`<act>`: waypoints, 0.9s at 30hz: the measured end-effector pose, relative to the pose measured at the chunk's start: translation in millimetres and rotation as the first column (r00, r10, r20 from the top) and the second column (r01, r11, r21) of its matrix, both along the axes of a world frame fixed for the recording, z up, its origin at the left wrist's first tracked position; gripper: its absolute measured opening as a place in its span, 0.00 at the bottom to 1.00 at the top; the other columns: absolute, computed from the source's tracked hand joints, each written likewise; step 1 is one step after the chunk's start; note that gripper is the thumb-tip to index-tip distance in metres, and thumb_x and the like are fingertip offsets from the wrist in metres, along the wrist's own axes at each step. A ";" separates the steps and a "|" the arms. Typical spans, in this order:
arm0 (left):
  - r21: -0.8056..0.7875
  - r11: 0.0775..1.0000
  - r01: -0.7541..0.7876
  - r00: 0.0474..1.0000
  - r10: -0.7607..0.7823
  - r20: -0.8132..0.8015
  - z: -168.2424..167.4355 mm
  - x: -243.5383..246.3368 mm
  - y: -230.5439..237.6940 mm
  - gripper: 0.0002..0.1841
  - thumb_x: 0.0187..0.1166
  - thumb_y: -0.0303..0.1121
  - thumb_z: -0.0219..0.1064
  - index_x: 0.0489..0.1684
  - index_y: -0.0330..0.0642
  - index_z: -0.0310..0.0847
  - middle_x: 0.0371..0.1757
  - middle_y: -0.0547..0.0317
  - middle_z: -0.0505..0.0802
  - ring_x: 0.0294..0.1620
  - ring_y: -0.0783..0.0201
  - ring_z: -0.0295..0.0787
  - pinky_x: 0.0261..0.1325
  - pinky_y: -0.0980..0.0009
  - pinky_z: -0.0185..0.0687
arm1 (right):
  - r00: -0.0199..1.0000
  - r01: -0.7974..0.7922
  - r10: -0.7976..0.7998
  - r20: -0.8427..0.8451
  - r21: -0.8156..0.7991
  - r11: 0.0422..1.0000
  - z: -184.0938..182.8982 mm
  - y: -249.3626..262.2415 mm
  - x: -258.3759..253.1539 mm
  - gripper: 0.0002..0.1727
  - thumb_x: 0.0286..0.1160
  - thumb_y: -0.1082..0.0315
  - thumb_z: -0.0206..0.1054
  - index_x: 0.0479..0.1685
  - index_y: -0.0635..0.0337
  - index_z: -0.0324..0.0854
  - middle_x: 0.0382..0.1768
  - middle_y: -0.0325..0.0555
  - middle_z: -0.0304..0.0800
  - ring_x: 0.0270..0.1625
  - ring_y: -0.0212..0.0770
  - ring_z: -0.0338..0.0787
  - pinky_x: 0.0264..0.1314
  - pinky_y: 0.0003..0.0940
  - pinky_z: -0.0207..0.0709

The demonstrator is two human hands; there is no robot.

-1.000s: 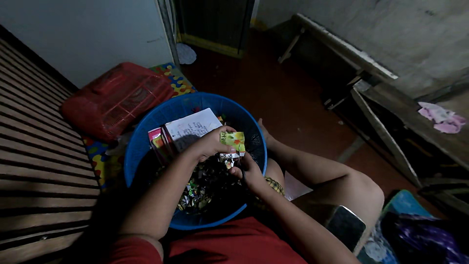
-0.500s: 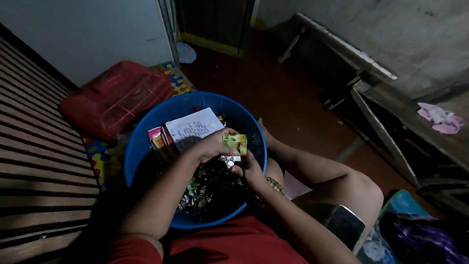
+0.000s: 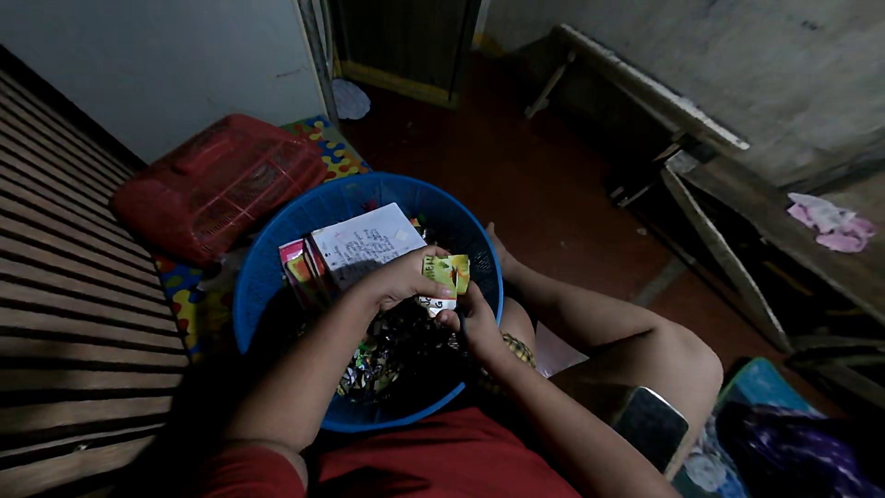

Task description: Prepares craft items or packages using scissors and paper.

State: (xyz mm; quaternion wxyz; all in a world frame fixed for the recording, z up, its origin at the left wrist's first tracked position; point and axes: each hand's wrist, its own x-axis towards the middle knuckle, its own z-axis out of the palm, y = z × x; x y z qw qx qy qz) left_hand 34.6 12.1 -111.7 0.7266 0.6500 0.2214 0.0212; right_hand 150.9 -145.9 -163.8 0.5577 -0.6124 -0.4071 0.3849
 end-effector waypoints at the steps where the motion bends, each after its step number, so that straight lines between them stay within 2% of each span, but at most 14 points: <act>1: 0.004 1.000 0.010 1.000 -0.010 -0.004 -0.3 0.4 -0.8 0.33 0.69 0.18 0.73 0.77 0.40 0.66 0.56 0.48 0.90 0.50 0.62 0.91 0.56 0.65 0.89 | 1.000 0.004 -0.004 -0.010 0.015 1.000 -0.5 0.4 0.1 0.58 0.50 0.33 0.82 0.72 0.70 0.63 0.46 0.42 0.91 0.46 0.28 0.91 0.52 0.28 0.87; 4: 0.004 1.000 0.030 1.000 -0.030 -0.007 1.7 0.3 -1.3 0.32 0.69 0.18 0.73 0.76 0.39 0.67 0.56 0.48 0.90 0.51 0.62 0.91 0.57 0.66 0.89 | 0.999 0.021 -0.020 -0.024 0.047 0.999 -2.9 0.8 0.2 0.59 0.47 0.33 0.84 0.71 0.70 0.62 0.45 0.42 0.91 0.46 0.29 0.92 0.51 0.28 0.88; 6: 0.014 0.999 0.033 0.999 -0.033 -0.011 2.3 0.5 -1.6 0.32 0.70 0.18 0.73 0.76 0.39 0.67 0.56 0.48 0.90 0.51 0.63 0.91 0.57 0.66 0.89 | 0.999 0.024 -0.023 -0.026 0.056 0.998 -3.0 0.0 0.8 0.57 0.48 0.36 0.85 0.69 0.70 0.64 0.45 0.42 0.91 0.46 0.28 0.92 0.52 0.28 0.88; 9: 0.014 1.000 0.028 1.000 -0.028 -0.010 3.0 -0.2 -0.6 0.32 0.70 0.17 0.72 0.76 0.38 0.66 0.55 0.49 0.90 0.49 0.63 0.91 0.56 0.66 0.89 | 0.997 0.071 -0.071 -0.005 0.035 0.997 -0.2 -0.7 -0.7 0.45 0.52 0.45 0.86 0.61 0.66 0.69 0.37 0.38 0.90 0.37 0.26 0.89 0.42 0.26 0.85; 11: 0.004 1.000 0.030 1.000 -0.030 0.001 3.4 -0.6 -0.5 0.31 0.71 0.17 0.71 0.76 0.39 0.66 0.54 0.50 0.91 0.48 0.65 0.91 0.55 0.67 0.89 | 0.996 0.091 -0.090 -0.021 0.045 0.995 0.9 -1.5 -1.8 0.39 0.54 0.52 0.87 0.58 0.66 0.70 0.37 0.40 0.90 0.36 0.28 0.90 0.41 0.26 0.86; 13: -0.004 0.999 0.037 0.999 -0.037 0.001 3.7 -0.5 -0.9 0.31 0.71 0.17 0.71 0.76 0.39 0.66 0.54 0.51 0.91 0.48 0.65 0.92 0.55 0.68 0.89 | 0.996 0.090 -0.088 -0.029 0.046 0.995 1.8 -2.0 -2.0 0.42 0.53 0.50 0.87 0.59 0.66 0.68 0.38 0.41 0.89 0.35 0.28 0.89 0.39 0.26 0.86; 16: 0.023 0.998 0.061 0.997 -0.059 -0.053 2.2 0.0 -3.3 0.35 0.70 0.18 0.73 0.80 0.40 0.64 0.57 0.49 0.89 0.51 0.64 0.90 0.57 0.67 0.88 | 0.997 0.068 -0.066 -0.048 0.040 0.997 1.7 -1.5 -0.2 0.56 0.45 0.40 0.87 0.68 0.70 0.61 0.43 0.42 0.88 0.42 0.27 0.90 0.48 0.26 0.87; 19: 0.048 0.994 0.095 0.991 -0.090 -0.095 1.0 2.2 -6.2 0.35 0.71 0.20 0.74 0.80 0.39 0.62 0.60 0.48 0.86 0.53 0.65 0.88 0.59 0.67 0.86 | 0.993 0.048 -0.040 -0.107 0.076 0.996 0.3 0.2 0.6 0.64 0.43 0.33 0.85 0.72 0.71 0.55 0.45 0.40 0.86 0.43 0.25 0.89 0.49 0.25 0.86; 21: 0.052 0.993 0.105 0.990 -0.100 -0.096 0.6 2.3 -5.6 0.35 0.70 0.20 0.75 0.79 0.40 0.64 0.59 0.49 0.87 0.52 0.66 0.88 0.57 0.68 0.86 | 0.993 0.040 -0.028 -0.118 0.101 0.994 -1.4 0.3 1.3 0.65 0.44 0.33 0.85 0.73 0.71 0.55 0.48 0.42 0.87 0.46 0.26 0.89 0.51 0.25 0.87; 24: 0.051 0.992 0.116 0.990 -0.111 -0.092 -1.8 1.9 -3.6 0.35 0.70 0.20 0.74 0.79 0.40 0.64 0.58 0.49 0.87 0.51 0.66 0.89 0.57 0.67 0.86 | 0.994 0.048 -0.041 -0.105 0.061 0.997 0.4 -0.8 1.2 0.62 0.44 0.36 0.86 0.74 0.71 0.58 0.47 0.42 0.88 0.46 0.26 0.90 0.51 0.26 0.86; 27: 0.072 0.991 0.113 0.989 -0.105 -0.105 -1.4 0.9 -1.7 0.35 0.71 0.20 0.74 0.79 0.41 0.64 0.58 0.48 0.87 0.52 0.65 0.88 0.58 0.67 0.86 | 0.996 0.054 -0.053 -0.076 0.017 0.998 2.3 -1.1 1.6 0.55 0.48 0.38 0.85 0.68 0.68 0.63 0.39 0.39 0.88 0.39 0.25 0.89 0.45 0.25 0.86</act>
